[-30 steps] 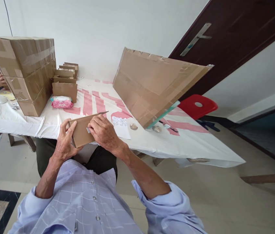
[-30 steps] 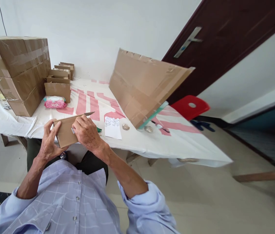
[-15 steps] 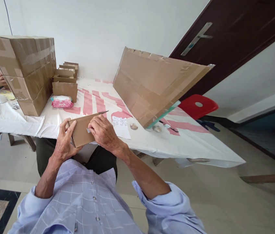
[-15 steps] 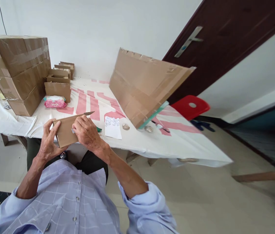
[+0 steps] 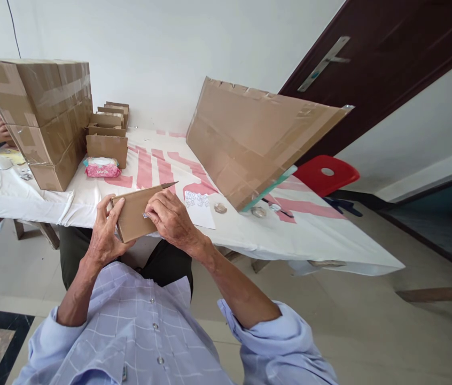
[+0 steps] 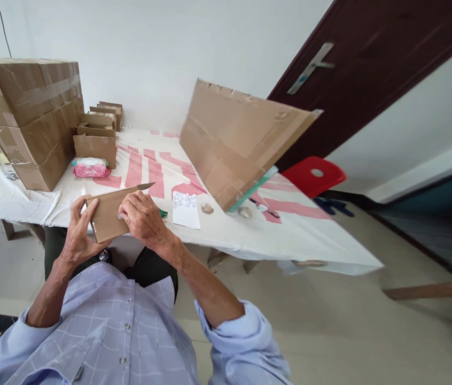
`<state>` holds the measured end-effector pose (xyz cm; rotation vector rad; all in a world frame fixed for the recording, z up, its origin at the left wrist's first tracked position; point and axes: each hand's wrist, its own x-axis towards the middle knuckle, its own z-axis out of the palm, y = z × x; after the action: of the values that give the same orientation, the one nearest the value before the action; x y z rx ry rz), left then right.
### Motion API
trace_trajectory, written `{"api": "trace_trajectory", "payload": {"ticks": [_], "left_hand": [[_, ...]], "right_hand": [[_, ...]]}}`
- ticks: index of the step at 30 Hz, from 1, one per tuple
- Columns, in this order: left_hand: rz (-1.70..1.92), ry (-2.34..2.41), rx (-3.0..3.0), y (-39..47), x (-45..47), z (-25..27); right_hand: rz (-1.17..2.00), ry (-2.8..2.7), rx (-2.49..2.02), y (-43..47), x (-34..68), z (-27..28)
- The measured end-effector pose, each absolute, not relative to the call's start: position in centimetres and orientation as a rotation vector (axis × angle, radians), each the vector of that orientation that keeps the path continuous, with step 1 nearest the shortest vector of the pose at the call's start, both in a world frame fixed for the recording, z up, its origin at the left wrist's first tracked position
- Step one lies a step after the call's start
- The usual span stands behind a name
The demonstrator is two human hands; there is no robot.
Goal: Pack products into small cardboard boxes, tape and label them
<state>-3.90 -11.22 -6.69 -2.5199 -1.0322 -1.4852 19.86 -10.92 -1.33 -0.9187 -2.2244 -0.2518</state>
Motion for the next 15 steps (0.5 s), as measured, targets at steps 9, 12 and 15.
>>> {"api": "trace_trajectory", "payload": {"ticks": [9, 12, 15], "left_hand": [[-1.518, -1.006, -2.473, -11.18, -3.96, -6.63], [-1.504, -1.028, -2.476, -11.15, -4.02, -6.66], [-1.514, -1.034, -2.477, -11.15, -4.05, -6.66]], "right_hand": [[-0.236, -2.185, -0.872, -11.25, 19.89, -1.17], [-0.180, -2.164, -0.874, -11.39, 19.87, -1.11], [-0.127, -2.122, -0.828, -11.54, 19.86, -0.98]]}}
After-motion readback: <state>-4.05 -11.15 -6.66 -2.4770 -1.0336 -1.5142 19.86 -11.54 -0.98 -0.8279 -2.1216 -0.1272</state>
